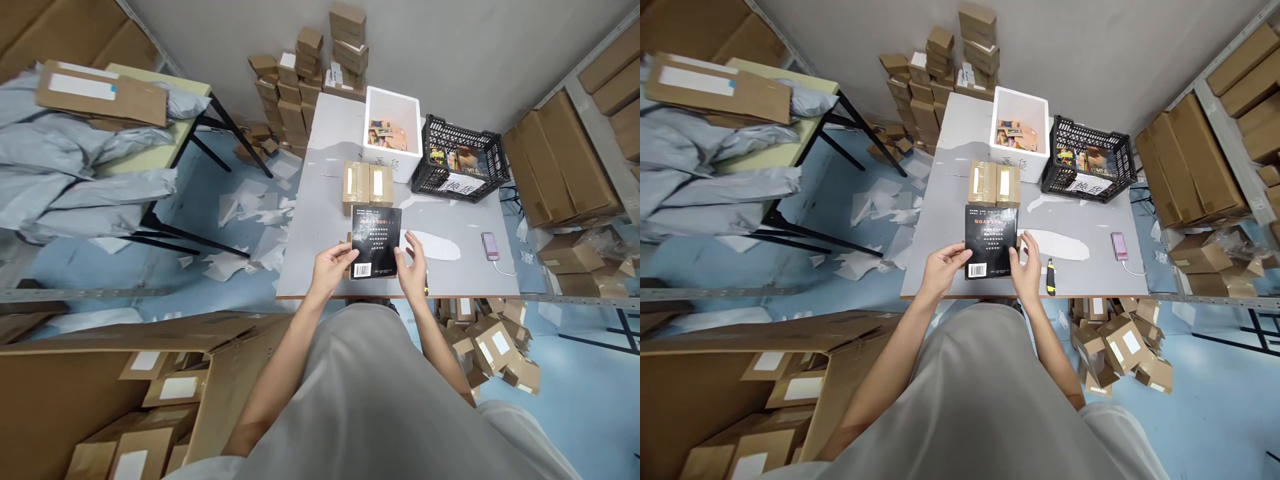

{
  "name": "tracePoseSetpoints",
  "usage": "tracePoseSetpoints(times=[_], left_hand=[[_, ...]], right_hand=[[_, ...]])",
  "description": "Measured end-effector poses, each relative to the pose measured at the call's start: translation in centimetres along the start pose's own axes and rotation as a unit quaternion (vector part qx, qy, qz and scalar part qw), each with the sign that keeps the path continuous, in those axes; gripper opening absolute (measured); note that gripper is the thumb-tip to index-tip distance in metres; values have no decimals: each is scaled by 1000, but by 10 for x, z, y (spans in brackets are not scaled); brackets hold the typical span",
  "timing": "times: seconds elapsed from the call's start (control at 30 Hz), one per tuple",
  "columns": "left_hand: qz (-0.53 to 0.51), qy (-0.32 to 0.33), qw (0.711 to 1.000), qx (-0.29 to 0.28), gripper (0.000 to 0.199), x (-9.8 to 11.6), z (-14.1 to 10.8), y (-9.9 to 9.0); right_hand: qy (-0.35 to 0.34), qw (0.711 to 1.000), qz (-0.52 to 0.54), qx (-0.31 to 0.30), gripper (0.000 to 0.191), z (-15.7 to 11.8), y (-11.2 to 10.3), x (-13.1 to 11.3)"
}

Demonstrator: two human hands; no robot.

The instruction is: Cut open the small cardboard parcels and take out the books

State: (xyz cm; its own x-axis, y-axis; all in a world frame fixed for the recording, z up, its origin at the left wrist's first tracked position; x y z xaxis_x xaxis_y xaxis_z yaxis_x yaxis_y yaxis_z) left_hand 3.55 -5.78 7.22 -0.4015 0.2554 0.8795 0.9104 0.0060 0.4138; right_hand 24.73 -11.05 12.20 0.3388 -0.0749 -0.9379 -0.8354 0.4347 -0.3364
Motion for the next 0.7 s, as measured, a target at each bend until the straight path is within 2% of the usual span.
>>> tracePoseSetpoints(times=[0.1,0.17,0.23,0.3,0.4,0.5,0.63,0.7], left_hand=[[25,47,999,11,70,2,-8,9],[48,83,995,15,60,3,-17,19],[81,107,991,9,47,-1,-29,31],[104,113,988,-7,38,-9,-41,41],[86,80,992,-55,39,-26,-52,47],[60,32,995,-68,47,-38,-50,37],[90,30,995,24,58,-40,-29,8],[93,15,995,40,66,-37,-18,-4]], right_hand=[[6,999,3,-41,57,-11,11,1],[30,996,29,-80,62,-21,23,0],[44,994,36,-94,66,-28,34,-1],[47,995,19,-90,60,-31,39,-2],[55,996,4,-74,51,-23,36,4],[92,990,37,-96,53,-12,24,15],[157,978,83,-105,53,-9,7,25],[165,977,94,-96,51,-8,1,25]])
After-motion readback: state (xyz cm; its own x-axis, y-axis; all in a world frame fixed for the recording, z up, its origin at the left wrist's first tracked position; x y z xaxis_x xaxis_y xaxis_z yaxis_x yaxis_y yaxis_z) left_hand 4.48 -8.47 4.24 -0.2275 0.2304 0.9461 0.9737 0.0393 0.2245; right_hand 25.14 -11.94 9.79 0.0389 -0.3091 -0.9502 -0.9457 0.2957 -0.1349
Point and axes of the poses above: each hand's wrist, its own z-axis towards the middle knuckle, its own y-axis out of the palm, x = y × z, the point moved 1 cm from there along z, towards the middle knuckle, and after that the axes turned 8 degrees about -z, right-handed, at the moved point
